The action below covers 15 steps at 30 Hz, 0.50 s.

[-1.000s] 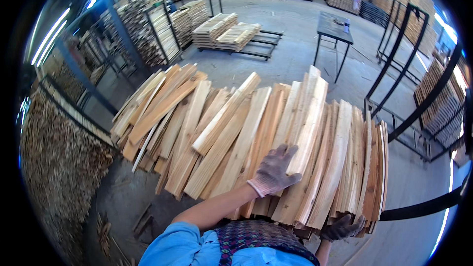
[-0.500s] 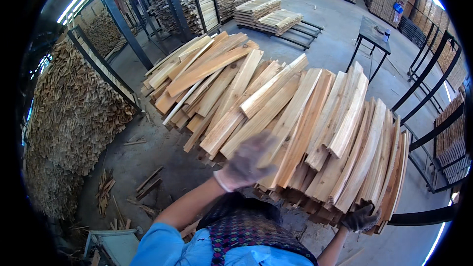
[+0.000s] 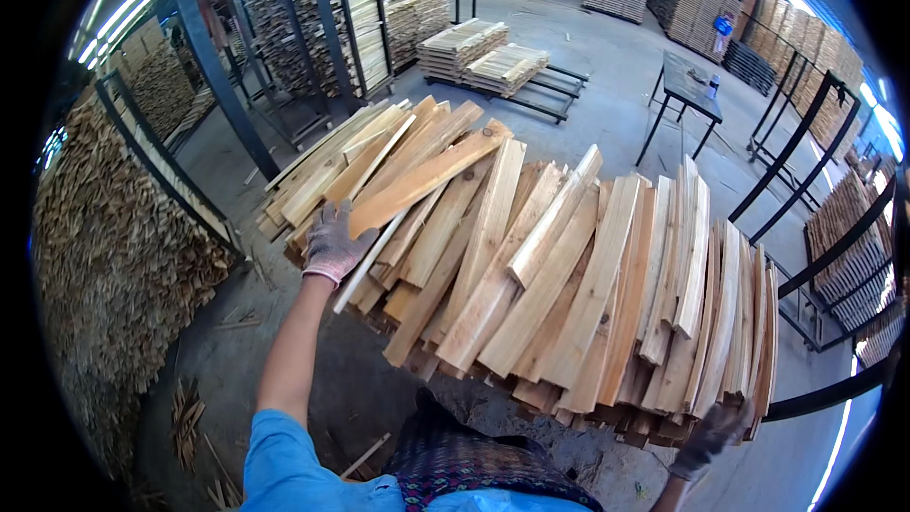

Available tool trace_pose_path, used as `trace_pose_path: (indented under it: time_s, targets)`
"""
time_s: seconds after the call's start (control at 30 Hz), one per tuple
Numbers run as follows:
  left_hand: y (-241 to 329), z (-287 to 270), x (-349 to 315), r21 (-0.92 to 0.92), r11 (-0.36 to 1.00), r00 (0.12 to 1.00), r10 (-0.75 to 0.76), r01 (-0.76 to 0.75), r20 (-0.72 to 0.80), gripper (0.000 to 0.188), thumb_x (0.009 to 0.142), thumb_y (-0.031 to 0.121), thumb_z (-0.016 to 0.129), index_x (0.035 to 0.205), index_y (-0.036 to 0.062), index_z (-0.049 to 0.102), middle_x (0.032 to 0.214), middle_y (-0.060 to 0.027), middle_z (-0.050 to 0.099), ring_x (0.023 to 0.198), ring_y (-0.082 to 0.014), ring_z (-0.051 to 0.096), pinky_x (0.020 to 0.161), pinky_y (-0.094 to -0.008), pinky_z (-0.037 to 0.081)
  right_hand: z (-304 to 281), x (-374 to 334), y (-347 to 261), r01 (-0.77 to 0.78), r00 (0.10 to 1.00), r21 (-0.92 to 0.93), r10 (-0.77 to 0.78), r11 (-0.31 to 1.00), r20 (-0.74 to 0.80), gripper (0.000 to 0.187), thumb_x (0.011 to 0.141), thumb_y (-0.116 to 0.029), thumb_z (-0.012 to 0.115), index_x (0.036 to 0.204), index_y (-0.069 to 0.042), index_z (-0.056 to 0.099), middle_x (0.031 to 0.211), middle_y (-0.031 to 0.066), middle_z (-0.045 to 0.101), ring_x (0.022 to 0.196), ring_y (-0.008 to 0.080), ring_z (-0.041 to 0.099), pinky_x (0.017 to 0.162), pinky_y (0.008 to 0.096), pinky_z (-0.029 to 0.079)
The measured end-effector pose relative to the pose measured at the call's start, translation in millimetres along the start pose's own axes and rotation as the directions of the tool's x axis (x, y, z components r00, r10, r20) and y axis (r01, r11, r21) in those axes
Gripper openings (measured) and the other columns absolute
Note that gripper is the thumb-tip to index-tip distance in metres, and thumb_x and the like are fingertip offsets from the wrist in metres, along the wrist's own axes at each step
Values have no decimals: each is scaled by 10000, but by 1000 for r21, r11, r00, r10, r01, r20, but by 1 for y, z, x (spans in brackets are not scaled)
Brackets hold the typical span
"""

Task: The person repeatedly picks up small wooden planks from the floor and a conveyor area, then carries and stacks them onto a large pile. The person uses both hands to gather and place the planks, moving between the collection area and the stack throughout the clip.

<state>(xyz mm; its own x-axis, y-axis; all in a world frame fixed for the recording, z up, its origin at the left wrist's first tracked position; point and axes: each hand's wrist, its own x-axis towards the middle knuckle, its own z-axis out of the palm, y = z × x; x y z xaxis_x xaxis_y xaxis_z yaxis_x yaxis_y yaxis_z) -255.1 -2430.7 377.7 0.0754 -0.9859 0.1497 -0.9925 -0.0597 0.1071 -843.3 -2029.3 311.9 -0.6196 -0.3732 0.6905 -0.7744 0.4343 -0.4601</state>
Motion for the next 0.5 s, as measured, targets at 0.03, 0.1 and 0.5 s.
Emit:
trace_pose_path:
  time_s: [0.03, 0.1, 0.5]
  targets:
    - [-12, 16, 16, -50, 999, 1000, -7, 7, -7, 904, 883, 605, 620, 1537, 39, 360, 1550, -278, 362, 1425, -442, 353, 1182, -515, 285, 2, -7, -52, -29, 998, 192, 18, 981, 58, 744, 975, -426, 650, 1482, 49, 384, 1472, 235, 474, 1411, 367, 424, 1163, 454, 371]
    - [10, 42, 23, -148, 986, 997, 72, -73, -17, 888, 900, 595, 598, 1529, 16, 358, 1480, -300, 441, 1363, -457, 422, 1153, -517, 328, 16, -25, -133, 135, 981, 140, -152, 981, 117, 777, 965, -464, 650, 1483, 52, 387, 1482, 222, 467, 1429, 341, 408, 1166, 446, 363]
    - [19, 9, -89, -514, 461, 652, 701, -724, -290, 507, 820, 243, 683, 1277, 41, 594, 1237, -136, 623, 1176, -321, 583, 1045, -474, 450, 209, -50, -396, 372, 574, 376, -529, 848, 625, 748, 847, -434, 744, 1449, -65, 498, 1513, 265, 435, 1450, 430, 340, 1188, 564, 249]
